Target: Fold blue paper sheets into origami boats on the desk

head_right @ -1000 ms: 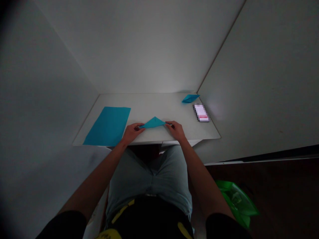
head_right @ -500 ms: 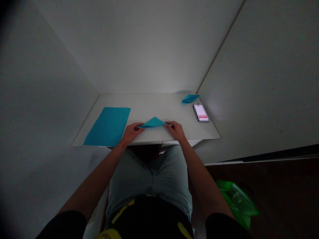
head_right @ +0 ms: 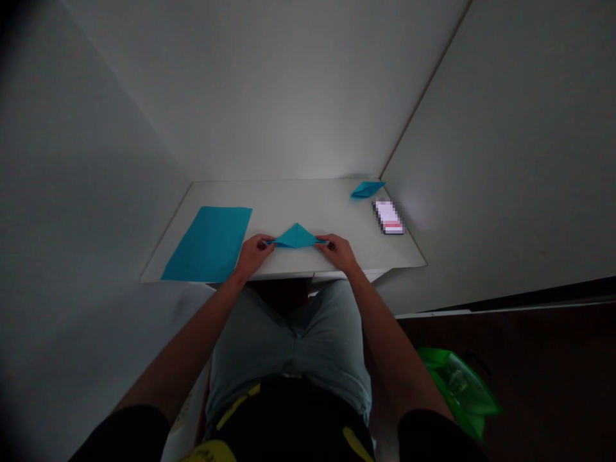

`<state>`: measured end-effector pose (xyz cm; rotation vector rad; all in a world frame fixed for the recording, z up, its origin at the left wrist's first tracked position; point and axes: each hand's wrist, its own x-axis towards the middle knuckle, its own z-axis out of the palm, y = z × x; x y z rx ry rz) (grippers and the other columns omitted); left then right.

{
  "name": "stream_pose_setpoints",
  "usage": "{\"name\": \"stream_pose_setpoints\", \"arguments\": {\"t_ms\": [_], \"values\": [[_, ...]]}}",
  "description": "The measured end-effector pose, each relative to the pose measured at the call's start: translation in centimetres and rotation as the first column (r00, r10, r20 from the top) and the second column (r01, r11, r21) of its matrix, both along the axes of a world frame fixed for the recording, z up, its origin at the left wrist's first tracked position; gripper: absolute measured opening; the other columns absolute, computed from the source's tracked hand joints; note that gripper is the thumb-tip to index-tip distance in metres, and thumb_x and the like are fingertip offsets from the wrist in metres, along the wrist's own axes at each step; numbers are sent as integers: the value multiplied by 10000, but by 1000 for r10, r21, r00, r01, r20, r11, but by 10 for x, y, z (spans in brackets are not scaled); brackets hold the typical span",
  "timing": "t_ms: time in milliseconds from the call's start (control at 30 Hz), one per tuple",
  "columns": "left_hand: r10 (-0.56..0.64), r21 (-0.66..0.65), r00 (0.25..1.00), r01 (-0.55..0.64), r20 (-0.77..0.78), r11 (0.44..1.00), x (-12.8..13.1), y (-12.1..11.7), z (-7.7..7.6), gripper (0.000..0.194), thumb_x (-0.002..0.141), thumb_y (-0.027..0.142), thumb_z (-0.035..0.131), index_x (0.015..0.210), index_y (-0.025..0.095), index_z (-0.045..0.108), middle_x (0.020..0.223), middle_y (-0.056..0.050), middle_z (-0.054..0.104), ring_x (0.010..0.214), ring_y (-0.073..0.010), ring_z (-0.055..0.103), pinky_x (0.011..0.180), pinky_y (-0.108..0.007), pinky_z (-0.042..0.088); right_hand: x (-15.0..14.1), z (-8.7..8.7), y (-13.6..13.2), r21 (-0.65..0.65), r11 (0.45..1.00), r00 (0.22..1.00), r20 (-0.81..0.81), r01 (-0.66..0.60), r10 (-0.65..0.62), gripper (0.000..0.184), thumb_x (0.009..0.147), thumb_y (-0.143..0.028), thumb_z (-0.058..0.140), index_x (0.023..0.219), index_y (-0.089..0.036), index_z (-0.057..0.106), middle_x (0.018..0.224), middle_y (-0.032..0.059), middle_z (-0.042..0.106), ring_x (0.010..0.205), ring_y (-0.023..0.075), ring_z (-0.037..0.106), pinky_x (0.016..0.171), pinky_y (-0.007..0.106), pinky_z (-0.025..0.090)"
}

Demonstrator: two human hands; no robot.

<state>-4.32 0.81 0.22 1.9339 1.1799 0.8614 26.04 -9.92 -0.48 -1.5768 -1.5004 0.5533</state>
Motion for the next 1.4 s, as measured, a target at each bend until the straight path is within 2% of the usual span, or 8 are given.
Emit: {"name": "stream_pose_setpoints", "arguments": {"t_ms": [133,367,533,633,867,1067,1267,1400], "values": [[33,127,998,-25,-59,992,1,0,-2,104,874,269,822,942,200,784,1070,-47,671,703,-121,604,758,-298,545,-2,1,0,9,1000,1000,11,-17,17,577,916,-723,714,1204,-237,833,901,72,750,658,191,606,648,348,520],[-53,175,958,105,-281,979,6,-7,-2,75,1004,299,688,1047,242,711,829,-17,707,794,-209,675,768,-315,485,-5,-3,0,-6,999,998,51,37,-36,619,895,-711,750,1291,-237,773,823,41,715,645,196,609,624,336,492],[-85,218,919,180,-386,959,10,-15,2,282,1004,245,663,1285,225,655,834,-30,727,792,-242,694,771,-333,471,-10,-1,0,0,998,996,65,56,-56,569,920,-664,736,1287,-231,756,787,25,706,626,192,604,644,343,497],[-105,250,899,228,-426,941,11,-19,4,349,982,225,678,1331,224,659,873,-54,739,851,-266,708,836,-351,484,-19,1,3,35,989,990,-15,140,-140,574,894,-659,758,1265,-222,736,758,14,679,630,198,601,636,341,499],[-145,236,894,264,-424,935,10,-21,3,462,999,197,614,1461,203,596,894,-69,744,882,-278,712,897,-372,508,-42,-7,18,29,976,970,-121,215,-210,807,820,-528,794,1501,-211,497,693,-55,605,631,217,619,624,332,505],[-187,230,858,328,-478,916,9,-22,6,500,1034,243,575,1531,203,530,964,-67,758,879,-254,716,845,-345,532,-47,-15,25,99,957,937,-255,273,-241,943,782,-411,768,1580,-235,298,1024,22,713,704,191,638,655,320,527],[-172,283,825,370,-539,885,8,-24,4,449,1056,254,564,1501,189,558,993,-75,780,910,-255,736,858,-353,560,-58,-23,43,113,926,839,-474,360,-268,939,767,-421,809,1555,-266,322,1011,3,701,717,182,634,677,325,569],[-169,339,836,384,-521,859,8,-25,0,409,1062,237,556,1462,163,601,1006,-98,787,942,-262,752,898,-363,565,-63,-22,46,81,961,917,-331,264,-223,720,801,-409,775,1468,-242,559,1011,39,762,902,274,725,870,437,612]]}}
